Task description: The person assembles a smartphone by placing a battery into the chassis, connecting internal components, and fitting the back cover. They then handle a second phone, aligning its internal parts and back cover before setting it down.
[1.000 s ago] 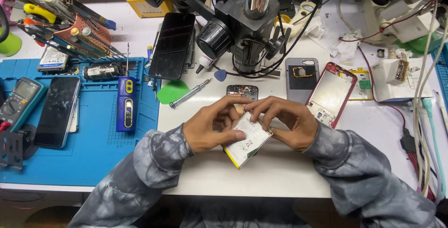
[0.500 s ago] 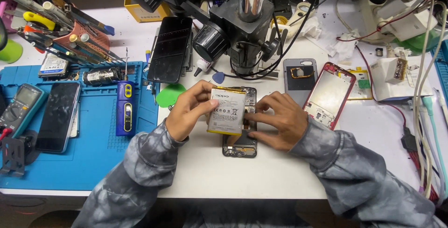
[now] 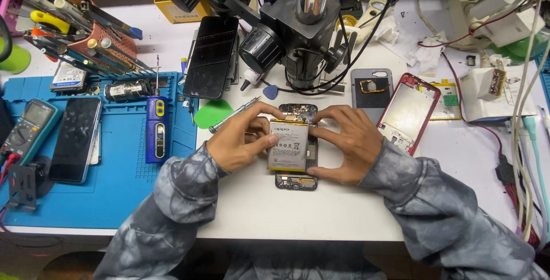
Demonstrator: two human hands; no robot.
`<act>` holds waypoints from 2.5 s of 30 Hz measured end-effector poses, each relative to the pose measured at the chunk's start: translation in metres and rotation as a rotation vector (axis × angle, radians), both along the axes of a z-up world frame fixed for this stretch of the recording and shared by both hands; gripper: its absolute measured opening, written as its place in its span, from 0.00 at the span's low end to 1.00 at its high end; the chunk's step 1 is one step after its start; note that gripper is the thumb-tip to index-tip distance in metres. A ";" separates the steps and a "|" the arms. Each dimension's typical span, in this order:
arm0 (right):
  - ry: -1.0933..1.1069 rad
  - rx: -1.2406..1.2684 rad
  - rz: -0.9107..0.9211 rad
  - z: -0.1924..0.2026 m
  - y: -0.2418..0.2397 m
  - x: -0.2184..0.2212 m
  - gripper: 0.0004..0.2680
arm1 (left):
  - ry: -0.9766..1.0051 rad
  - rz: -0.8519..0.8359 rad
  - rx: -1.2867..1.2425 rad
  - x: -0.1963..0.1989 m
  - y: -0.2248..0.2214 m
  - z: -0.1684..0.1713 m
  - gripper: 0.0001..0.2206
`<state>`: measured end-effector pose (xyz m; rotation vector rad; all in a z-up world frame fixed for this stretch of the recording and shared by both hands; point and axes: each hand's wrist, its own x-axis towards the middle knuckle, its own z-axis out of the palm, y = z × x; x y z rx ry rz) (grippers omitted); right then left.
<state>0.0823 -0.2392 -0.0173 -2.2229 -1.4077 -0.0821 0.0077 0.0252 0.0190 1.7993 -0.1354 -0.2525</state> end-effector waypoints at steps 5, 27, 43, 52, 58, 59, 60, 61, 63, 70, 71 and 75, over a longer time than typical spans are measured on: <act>0.023 -0.051 0.014 0.007 0.000 -0.001 0.27 | 0.065 0.005 -0.013 -0.003 -0.007 0.005 0.19; 0.030 -0.073 0.040 0.007 -0.006 0.002 0.33 | -0.044 -0.111 0.084 0.003 -0.007 0.000 0.16; 0.117 0.001 0.035 0.008 -0.006 0.002 0.25 | -0.246 -0.035 0.185 0.001 -0.007 -0.014 0.14; 0.046 0.104 -0.003 0.005 -0.004 0.002 0.20 | -0.415 -0.037 0.357 -0.001 -0.007 -0.023 0.13; 0.128 0.069 -0.006 0.004 -0.006 0.004 0.22 | -0.420 -0.092 0.300 0.003 -0.005 -0.012 0.13; 0.136 0.068 -0.007 0.003 -0.006 0.004 0.22 | -0.411 -0.116 0.258 0.002 -0.005 -0.009 0.13; 0.143 0.067 -0.008 0.003 -0.006 0.004 0.23 | -0.403 -0.139 0.216 0.002 -0.005 -0.005 0.13; 0.141 0.068 -0.008 0.003 -0.006 0.003 0.23 | -0.405 -0.139 0.217 0.002 -0.005 -0.003 0.13; 0.154 0.061 -0.002 0.005 -0.005 0.001 0.24 | -0.389 -0.160 0.158 0.002 -0.005 0.003 0.13; 0.150 0.115 0.055 -0.003 -0.004 0.000 0.20 | -0.284 -0.243 0.163 0.000 -0.010 0.001 0.17; 0.130 0.130 0.093 0.002 -0.003 -0.001 0.18 | -0.294 -0.242 0.177 0.001 -0.011 -0.001 0.17; 0.129 0.177 0.169 0.011 -0.001 -0.003 0.14 | -0.292 -0.231 0.231 -0.001 -0.011 -0.004 0.17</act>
